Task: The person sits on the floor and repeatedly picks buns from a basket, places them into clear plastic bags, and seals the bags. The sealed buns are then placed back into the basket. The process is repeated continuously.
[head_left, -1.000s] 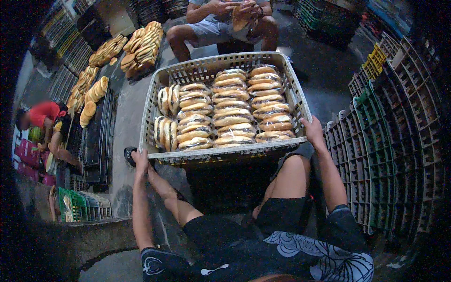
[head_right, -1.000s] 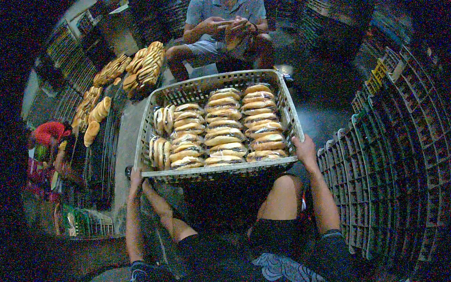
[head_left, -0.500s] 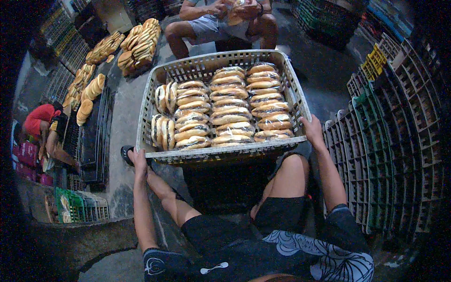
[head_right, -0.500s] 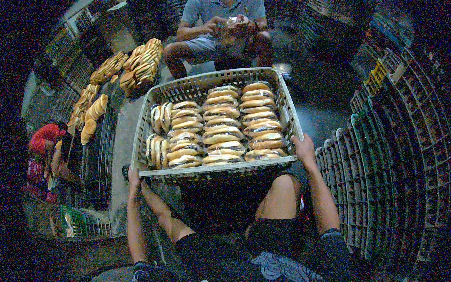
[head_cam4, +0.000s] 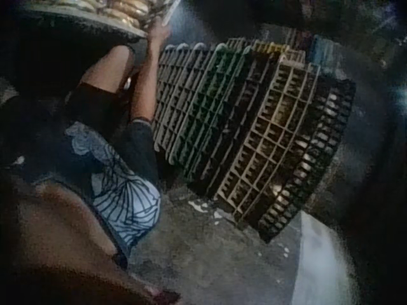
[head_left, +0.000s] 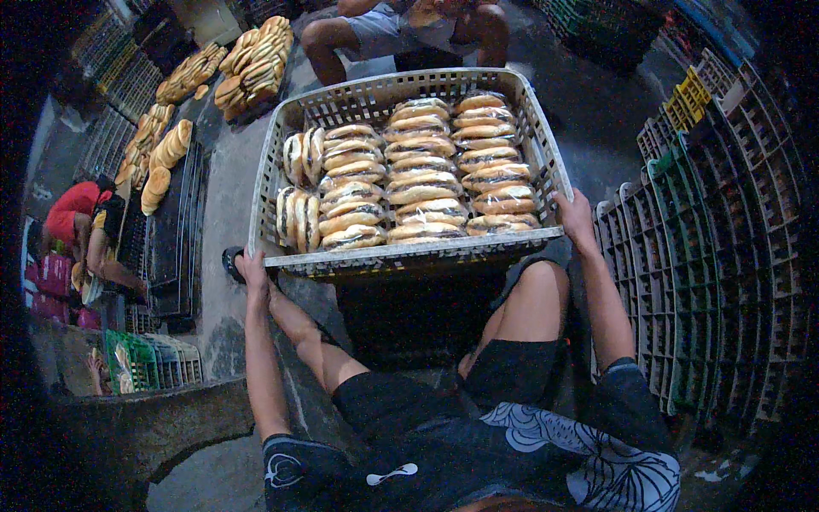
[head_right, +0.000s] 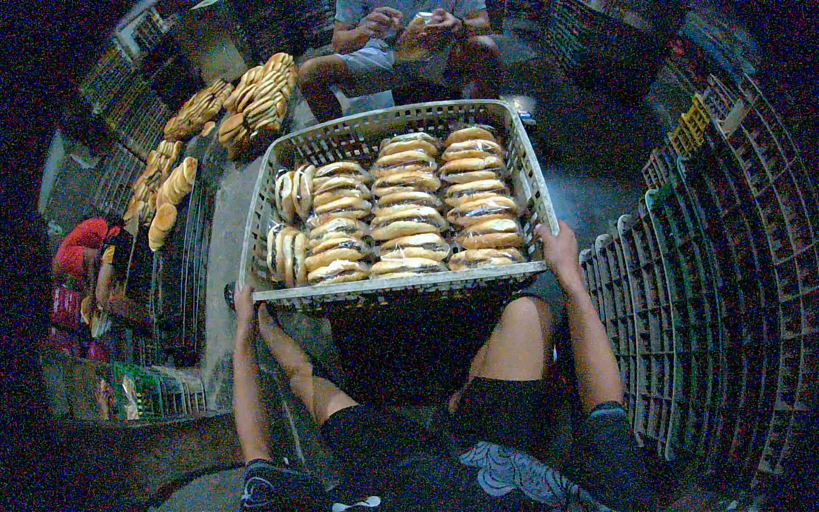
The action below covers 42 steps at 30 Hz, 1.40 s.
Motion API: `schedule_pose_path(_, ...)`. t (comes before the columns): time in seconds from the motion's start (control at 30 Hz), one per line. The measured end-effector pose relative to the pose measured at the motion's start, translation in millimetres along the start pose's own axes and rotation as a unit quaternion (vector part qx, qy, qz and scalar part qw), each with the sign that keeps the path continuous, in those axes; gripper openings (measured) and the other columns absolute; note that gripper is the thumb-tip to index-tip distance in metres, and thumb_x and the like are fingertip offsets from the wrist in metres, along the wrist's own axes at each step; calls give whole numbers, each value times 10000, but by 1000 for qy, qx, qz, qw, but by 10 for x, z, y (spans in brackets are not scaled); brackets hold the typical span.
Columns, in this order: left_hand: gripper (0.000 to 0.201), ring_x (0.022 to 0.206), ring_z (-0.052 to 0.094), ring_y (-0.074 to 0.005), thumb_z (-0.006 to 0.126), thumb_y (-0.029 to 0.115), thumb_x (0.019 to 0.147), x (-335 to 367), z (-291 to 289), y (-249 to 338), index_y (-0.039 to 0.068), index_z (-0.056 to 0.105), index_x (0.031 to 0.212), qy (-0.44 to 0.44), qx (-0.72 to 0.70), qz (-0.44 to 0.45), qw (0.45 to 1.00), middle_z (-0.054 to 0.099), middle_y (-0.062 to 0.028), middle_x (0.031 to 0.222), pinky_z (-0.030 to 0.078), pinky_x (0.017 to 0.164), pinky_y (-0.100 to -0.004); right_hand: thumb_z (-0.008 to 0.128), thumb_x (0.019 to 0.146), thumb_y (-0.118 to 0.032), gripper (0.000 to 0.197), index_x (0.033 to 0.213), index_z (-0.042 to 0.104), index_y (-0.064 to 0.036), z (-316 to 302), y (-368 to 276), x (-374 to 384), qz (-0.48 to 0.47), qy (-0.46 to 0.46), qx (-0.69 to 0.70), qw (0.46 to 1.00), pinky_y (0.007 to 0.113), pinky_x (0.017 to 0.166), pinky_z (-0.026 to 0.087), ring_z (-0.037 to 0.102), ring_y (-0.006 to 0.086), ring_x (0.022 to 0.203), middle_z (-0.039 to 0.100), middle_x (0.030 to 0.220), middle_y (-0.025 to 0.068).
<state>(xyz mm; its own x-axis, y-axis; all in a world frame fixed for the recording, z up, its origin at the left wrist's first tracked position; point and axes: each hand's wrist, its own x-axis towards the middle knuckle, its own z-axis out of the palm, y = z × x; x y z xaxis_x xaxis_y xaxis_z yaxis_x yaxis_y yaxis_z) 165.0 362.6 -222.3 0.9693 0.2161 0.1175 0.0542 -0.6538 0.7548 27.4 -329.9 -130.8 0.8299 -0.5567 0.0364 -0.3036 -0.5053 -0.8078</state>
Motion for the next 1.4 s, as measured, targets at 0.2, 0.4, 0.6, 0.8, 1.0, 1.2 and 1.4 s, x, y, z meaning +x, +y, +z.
schedule_pose_path(0.2, 411, 822, 513, -212, 498, 160, 756, -49, 59, 236, -5, 501, 1133, 14, -178, -5, 984, 548, -109, 923, 410, 751, -310, 615, 749, -308, 401, 943, 582, 41, 10, -28, -12, 5, 23, 10, 1000, 372, 693, 466, 619, 282, 751, 630, 813, 200)
schedule_pose_path(0.4, 295, 810, 567, -170, 491, 153, 767, -20, 212, 297, 26, 529, 1030, -43, -260, 3, 965, 570, -65, 907, 460, 733, -282, 638, 744, -281, 431, 1032, 559, 29, -90, -57, -48, 28, 16, 42, 999, 332, 730, 463, 607, 227, 796, 631, 876, 159)
schedule_pose_path(0.6, 176, 633, 528, -167, 525, 245, 727, 242, -68, -753, 70, 537, 748, 105, -236, -54, 965, 531, -28, 690, 444, 606, -267, 638, 657, -105, 632, 1243, 427, -3, -19, 6, 3, -16, -147, 327, 933, 297, 812, 449, 569, 187, 912, 589, 1061, 90)
schedule_pose_path(0.8, 167, 647, 430, -167, 550, 158, 614, -32, 594, 100, 88, 420, 693, 148, -439, -39, 885, 403, -16, 702, 394, 629, -286, 540, 565, 32, 709, 1263, 427, -10, -156, 289, 2, 30, -96, 331, 938, 269, 776, 467, 575, 167, 880, 588, 1039, 73)
schedule_pose_path(1.0, 204, 688, 402, -152, 562, 105, 609, -458, 70, 760, 90, 389, 715, 114, -503, 48, 856, 363, -12, 744, 368, 648, -286, 465, 552, 73, 703, 1251, 433, 12, -110, -41, 0, 21, -98, 416, 904, 233, 644, 481, 582, 180, 828, 580, 1061, 97)
schedule_pose_path(1.2, 233, 740, 418, -163, 567, 154, 647, -253, 272, 745, 70, 405, 792, -22, -498, 69, 864, 392, -35, 798, 375, 682, -295, 474, 470, -19, 812, 1274, 390, 49, -218, -223, -305, -47, -100, 317, 942, 240, 880, 413, 503, 193, 1078, 507, 1205, 107)
schedule_pose_path(1.4, 284, 791, 435, -173, 572, 204, 686, 358, 890, 654, 49, 421, 870, -137, -491, 121, 852, 421, -58, 851, 381, 716, -304, 662, 446, -154, 902, 1292, 386, -2, -250, -30, -1167, -173, 20, 392, 903, 351, 1017, 289, 420, 230, 1190, 434, 1301, 108)
